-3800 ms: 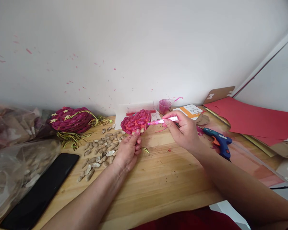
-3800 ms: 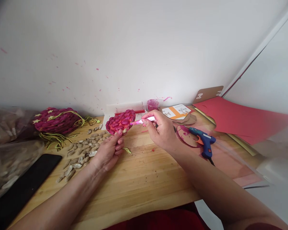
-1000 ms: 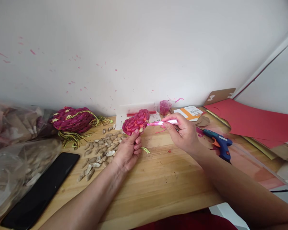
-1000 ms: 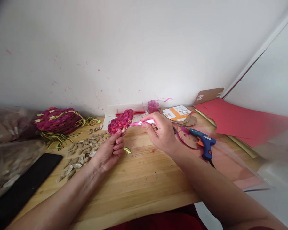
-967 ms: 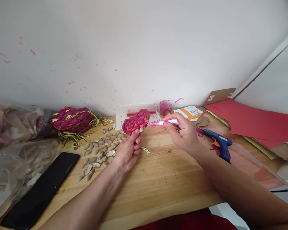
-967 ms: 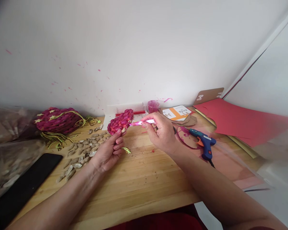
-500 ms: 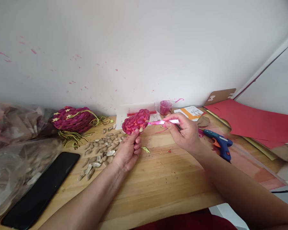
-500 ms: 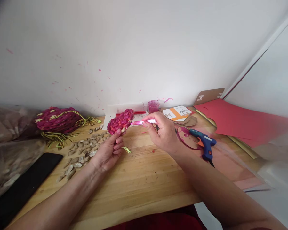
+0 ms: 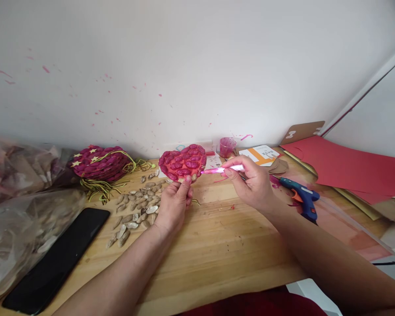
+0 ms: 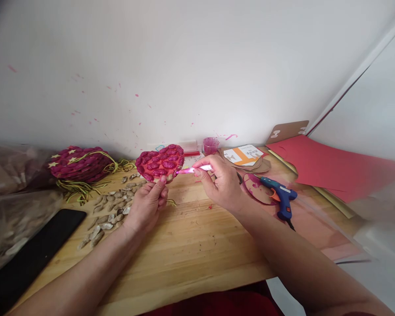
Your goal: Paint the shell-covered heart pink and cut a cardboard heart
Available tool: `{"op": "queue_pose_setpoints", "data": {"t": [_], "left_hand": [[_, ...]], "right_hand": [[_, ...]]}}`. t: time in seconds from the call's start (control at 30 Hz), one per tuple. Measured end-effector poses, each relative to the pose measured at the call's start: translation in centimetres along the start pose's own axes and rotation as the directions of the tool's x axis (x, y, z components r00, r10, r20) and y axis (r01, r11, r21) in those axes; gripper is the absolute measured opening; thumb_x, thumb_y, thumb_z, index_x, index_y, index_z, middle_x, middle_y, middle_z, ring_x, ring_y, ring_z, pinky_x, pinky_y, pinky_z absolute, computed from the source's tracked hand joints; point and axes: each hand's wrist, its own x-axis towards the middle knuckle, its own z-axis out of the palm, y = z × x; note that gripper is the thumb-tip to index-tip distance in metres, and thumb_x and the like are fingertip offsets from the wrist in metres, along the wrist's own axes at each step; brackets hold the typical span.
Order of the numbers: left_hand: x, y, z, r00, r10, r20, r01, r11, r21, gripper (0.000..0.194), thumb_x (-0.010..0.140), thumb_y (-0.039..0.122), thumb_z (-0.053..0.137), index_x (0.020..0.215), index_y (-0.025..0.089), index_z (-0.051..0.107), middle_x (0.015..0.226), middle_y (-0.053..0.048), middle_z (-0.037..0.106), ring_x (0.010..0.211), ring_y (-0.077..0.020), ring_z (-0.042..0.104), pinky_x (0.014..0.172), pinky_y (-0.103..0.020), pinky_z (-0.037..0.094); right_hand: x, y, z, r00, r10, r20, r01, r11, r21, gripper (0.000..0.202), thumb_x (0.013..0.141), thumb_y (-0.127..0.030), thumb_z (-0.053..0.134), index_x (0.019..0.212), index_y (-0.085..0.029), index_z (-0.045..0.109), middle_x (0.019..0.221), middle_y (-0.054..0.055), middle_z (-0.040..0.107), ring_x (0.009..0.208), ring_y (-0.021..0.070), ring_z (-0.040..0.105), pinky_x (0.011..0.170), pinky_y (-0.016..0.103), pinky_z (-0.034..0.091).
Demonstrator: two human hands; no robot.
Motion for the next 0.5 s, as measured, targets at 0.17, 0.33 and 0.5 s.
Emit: {"op": "queue_pose_setpoints", "data": {"t": [0.17, 0.33, 0.5], "left_hand": [[0.13, -0.28, -0.37, 0.997, 0.075, -0.011, -0.071, 0.982, 0.174, 0.048, 0.084, 0.054, 0.071, 0.059, 0.016, 0.054, 0.049, 0.004, 0.044, 0.043, -0.0052, 0.033, 0.041, -0.021, 0.025], [0.39, -0.65, -0.93, 0.988, 0.157, 0.008, -0.152, 0.936, 0.317, 0.046, 0.089, 0.051, 0.066, 0.06, 0.017, 0.054, 0.051, 0.002, 0.048, 0.044, -0.0068, 0.036, 0.043, -0.022, 0.028], [0.47, -0.64, -1.01, 0.985, 0.17, 0.01, -0.162, 0.922, 0.352, 0.046, 0.09, 0.051, 0.064, 0.06, 0.017, 0.055, 0.05, 0.002, 0.049, 0.044, -0.0077, 0.037, 0.043, -0.023, 0.028]], "right_hand": [[-0.02, -0.23, 0.05, 0.999, 0.034, -0.003, -0.034, 0.999, 0.038, 0.005, 0.096, -0.023, 0.062, 0.1, -0.022, 0.065, 0.088, 0.002, 0.072, 0.08, 0.0172, 0.068, 0.074, 0.031, 0.051], [0.0, -0.27, 0.04, 0.998, 0.062, 0.01, -0.062, 0.998, 0.022, 0.005, 0.096, -0.023, 0.062, 0.099, -0.022, 0.066, 0.086, 0.001, 0.072, 0.08, 0.0168, 0.068, 0.073, 0.03, 0.051], [0.03, -0.09, -0.02, 0.999, 0.051, 0.015, -0.052, 0.997, 0.052, 0.005, 0.096, -0.024, 0.063, 0.099, -0.023, 0.066, 0.085, 0.001, 0.072, 0.077, 0.016, 0.068, 0.071, 0.03, 0.051]]}}
